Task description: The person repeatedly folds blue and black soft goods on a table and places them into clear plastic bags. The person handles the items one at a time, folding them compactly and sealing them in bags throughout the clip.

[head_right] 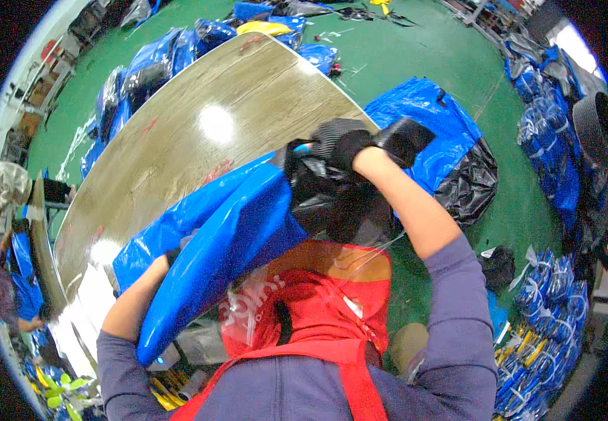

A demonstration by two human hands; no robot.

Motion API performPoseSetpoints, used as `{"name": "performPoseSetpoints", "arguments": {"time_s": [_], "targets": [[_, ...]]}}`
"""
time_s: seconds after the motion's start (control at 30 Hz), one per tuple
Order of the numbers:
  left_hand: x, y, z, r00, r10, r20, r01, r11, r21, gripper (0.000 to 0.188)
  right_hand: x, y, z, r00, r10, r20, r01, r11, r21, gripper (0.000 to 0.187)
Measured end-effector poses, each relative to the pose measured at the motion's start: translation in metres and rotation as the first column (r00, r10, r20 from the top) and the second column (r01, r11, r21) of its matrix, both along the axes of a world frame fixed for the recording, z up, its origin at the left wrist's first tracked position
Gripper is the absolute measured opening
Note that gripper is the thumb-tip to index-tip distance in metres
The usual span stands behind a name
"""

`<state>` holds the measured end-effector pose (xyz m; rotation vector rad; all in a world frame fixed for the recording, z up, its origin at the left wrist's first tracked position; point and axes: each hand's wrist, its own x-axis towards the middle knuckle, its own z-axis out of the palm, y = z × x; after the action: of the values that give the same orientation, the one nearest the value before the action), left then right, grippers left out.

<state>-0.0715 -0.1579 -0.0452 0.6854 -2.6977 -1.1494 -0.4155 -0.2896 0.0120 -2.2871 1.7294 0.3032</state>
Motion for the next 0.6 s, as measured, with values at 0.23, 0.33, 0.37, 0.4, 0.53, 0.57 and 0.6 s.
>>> {"name": "performPoseSetpoints", "arguments": {"time_s": [0.23,0.33,0.37,0.4,0.53,0.57,0.6], "targets": [[0.186,0.117,0.053,0.222,0.957,0.186,-0.239,-0.131,0.962,0.038,0.002,-0.001,-0.005,0.998,-0.007,-0.064,0.011,0.998,0.057,0.057],[0.229,0.181,0.022,0.18,0.982,-0.049,-0.822,0.177,0.541,0.043,0.01,-0.002,-0.007,0.995,-0.043,-0.09,0.05,0.995,0.086,0.058],[0.228,0.197,0.007,0.068,0.986,-0.15,-0.841,0.137,0.523,0.043,0.011,-0.001,-0.007,0.991,-0.076,-0.106,0.085,0.993,0.083,0.059],[0.223,0.21,-0.005,-0.035,0.967,-0.251,-0.86,0.098,0.5,0.044,0.011,0.001,-0.008,0.993,-0.07,-0.093,0.077,0.994,0.074,0.06],[0.174,0.21,-0.03,-0.334,0.772,-0.54,-0.898,-0.087,0.431,0.046,0.01,0.007,-0.011,0.997,-0.08,0.0,0.08,0.995,0.062,0.055],[0.168,0.2,-0.03,-0.372,0.736,-0.565,-0.899,-0.134,0.417,0.046,0.008,0.008,-0.012,0.998,-0.067,0.001,0.067,0.997,0.024,0.055],[0.167,0.188,-0.03,-0.407,0.698,-0.589,-0.897,-0.184,0.403,0.046,0.008,0.01,-0.012,0.998,-0.067,-0.006,0.067,0.998,-0.019,0.054]]}}
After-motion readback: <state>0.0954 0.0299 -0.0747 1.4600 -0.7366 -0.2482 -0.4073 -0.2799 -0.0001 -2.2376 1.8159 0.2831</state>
